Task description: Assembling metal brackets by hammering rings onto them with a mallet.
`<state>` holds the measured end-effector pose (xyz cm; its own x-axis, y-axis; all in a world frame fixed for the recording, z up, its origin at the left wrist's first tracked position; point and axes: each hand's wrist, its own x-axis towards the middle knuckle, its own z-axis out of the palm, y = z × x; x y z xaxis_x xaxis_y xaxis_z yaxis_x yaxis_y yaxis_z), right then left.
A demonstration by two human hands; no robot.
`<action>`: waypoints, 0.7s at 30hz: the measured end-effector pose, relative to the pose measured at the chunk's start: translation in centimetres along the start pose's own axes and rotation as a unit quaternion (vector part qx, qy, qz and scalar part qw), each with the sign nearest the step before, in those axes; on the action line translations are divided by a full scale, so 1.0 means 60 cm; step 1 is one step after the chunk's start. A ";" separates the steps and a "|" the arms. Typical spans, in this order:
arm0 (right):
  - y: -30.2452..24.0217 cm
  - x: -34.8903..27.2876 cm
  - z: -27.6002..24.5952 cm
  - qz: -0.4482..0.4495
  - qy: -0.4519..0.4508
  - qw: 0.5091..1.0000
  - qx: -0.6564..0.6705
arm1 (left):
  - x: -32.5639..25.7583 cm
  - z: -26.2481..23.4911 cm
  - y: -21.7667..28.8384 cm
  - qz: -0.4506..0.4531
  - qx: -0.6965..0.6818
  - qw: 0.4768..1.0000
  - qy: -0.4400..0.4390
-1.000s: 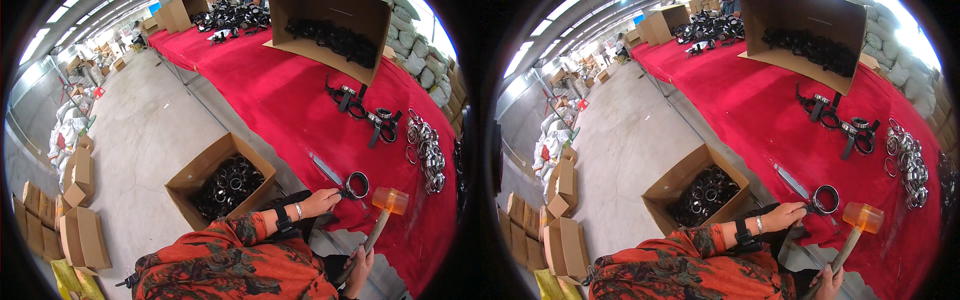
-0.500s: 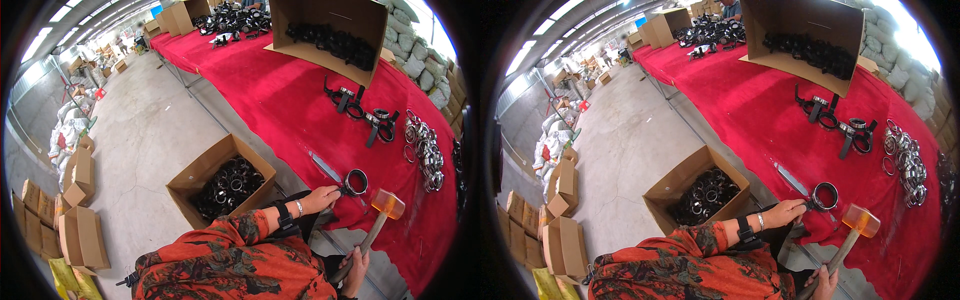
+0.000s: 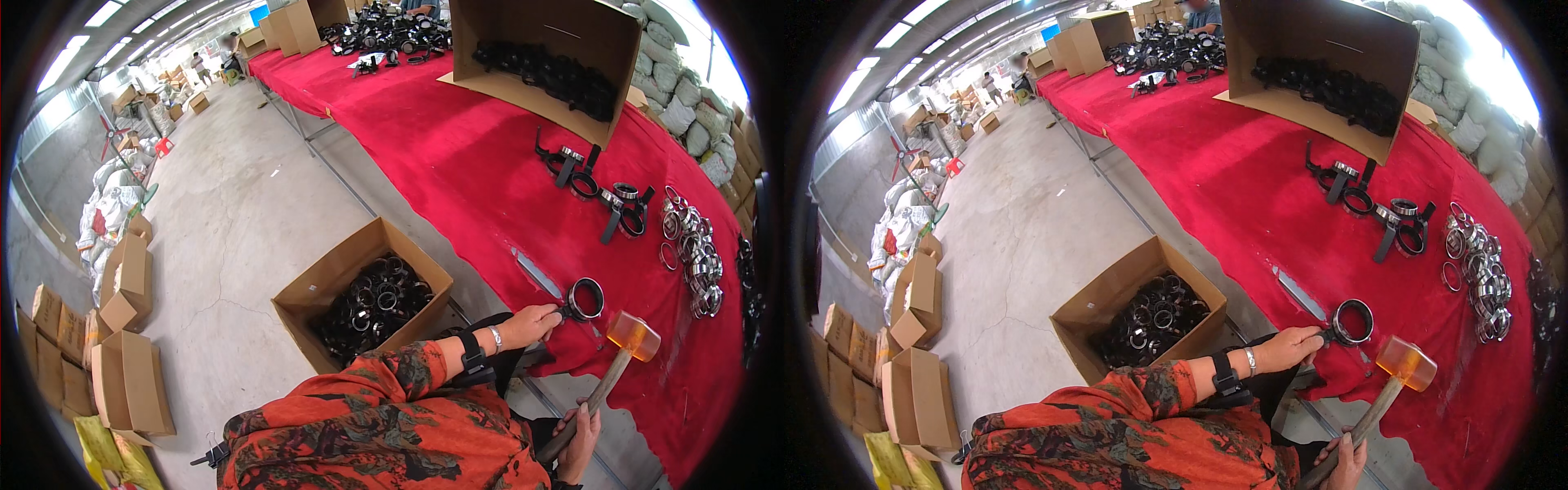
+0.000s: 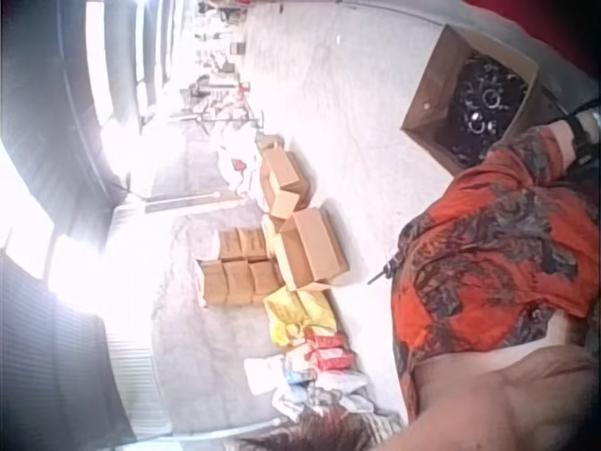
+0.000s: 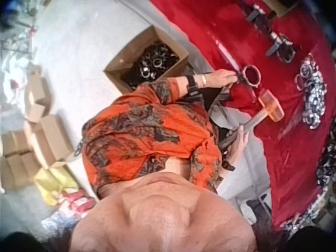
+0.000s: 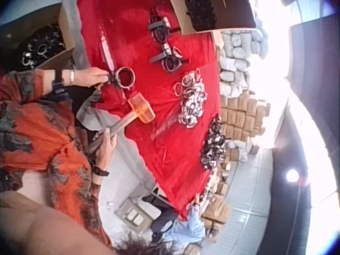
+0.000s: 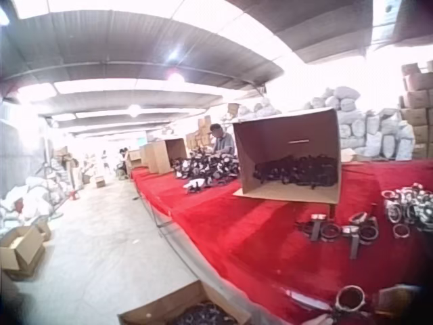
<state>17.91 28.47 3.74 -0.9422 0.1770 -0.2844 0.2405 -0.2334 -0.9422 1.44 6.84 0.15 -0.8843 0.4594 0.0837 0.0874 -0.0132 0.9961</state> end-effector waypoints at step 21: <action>0.013 0.006 -0.016 0.052 -0.096 0.955 0.277 | 0.002 0.003 -0.006 0.017 0.006 1.000 0.004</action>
<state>17.98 29.26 2.75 -0.9579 -0.0414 -0.2840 0.2258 -0.7194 -0.6569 1.40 7.06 -0.23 -0.8847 0.4512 0.1171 0.1223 -0.0178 0.9923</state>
